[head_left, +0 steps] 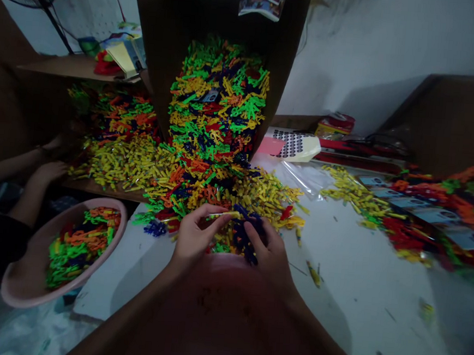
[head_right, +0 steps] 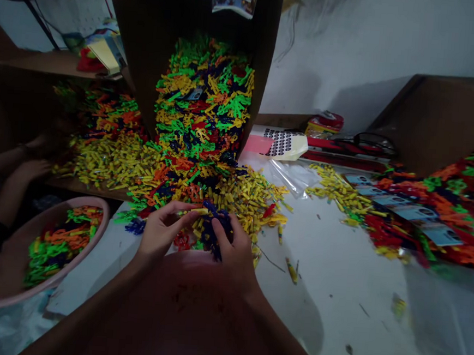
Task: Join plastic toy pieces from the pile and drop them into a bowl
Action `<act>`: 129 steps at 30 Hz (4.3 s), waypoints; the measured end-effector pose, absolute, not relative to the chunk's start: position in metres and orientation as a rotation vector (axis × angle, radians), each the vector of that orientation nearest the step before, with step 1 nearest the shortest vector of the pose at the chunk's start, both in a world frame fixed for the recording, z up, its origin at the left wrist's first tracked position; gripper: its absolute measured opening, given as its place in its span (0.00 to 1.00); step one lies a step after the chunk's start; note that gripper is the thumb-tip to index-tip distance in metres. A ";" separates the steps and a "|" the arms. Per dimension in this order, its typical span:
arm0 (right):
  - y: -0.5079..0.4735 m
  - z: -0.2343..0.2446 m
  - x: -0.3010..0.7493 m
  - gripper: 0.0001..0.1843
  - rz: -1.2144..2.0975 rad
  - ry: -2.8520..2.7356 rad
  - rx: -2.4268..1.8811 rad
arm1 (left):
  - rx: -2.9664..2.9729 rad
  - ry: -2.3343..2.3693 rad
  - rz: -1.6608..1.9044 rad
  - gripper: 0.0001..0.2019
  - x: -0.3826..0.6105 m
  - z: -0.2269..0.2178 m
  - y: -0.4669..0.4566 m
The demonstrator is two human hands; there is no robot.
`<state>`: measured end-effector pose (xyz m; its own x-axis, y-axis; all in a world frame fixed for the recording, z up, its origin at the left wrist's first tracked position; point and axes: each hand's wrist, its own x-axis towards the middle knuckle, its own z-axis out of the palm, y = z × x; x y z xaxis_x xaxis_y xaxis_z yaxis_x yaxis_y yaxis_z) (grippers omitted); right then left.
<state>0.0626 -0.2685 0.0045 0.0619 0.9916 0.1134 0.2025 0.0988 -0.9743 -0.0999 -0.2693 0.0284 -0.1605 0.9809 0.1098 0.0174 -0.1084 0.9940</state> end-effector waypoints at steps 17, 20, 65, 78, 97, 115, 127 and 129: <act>-0.285 0.014 0.063 0.12 0.809 -1.583 -1.249 | 1.451 1.449 1.258 0.16 -0.110 0.035 -0.271; -0.286 0.016 0.065 0.13 0.923 -1.580 -1.209 | 1.359 1.363 1.212 0.16 -0.115 0.034 -0.269; -0.379 -0.073 0.031 0.19 0.543 -3.080 -1.030 | 1.563 1.276 1.286 0.12 -0.138 0.025 -0.282; -0.335 0.023 0.074 0.21 1.518 -1.657 -1.126 | 1.090 1.039 1.123 0.11 -0.138 0.038 -0.361; -0.341 0.045 0.088 0.11 1.086 -2.007 -1.036 | 1.751 1.257 1.116 0.08 -0.122 0.066 -0.355; -0.350 0.043 0.089 0.12 0.672 -2.306 -0.954 | 1.952 1.229 0.795 0.06 -0.131 0.087 -0.354; -0.354 0.033 0.092 0.08 1.073 -2.265 -0.786 | 1.440 1.039 0.596 0.10 -0.139 0.067 -0.347; -0.358 0.032 0.093 0.10 1.174 -2.224 -0.759 | 1.419 1.018 0.577 0.11 -0.141 0.068 -0.349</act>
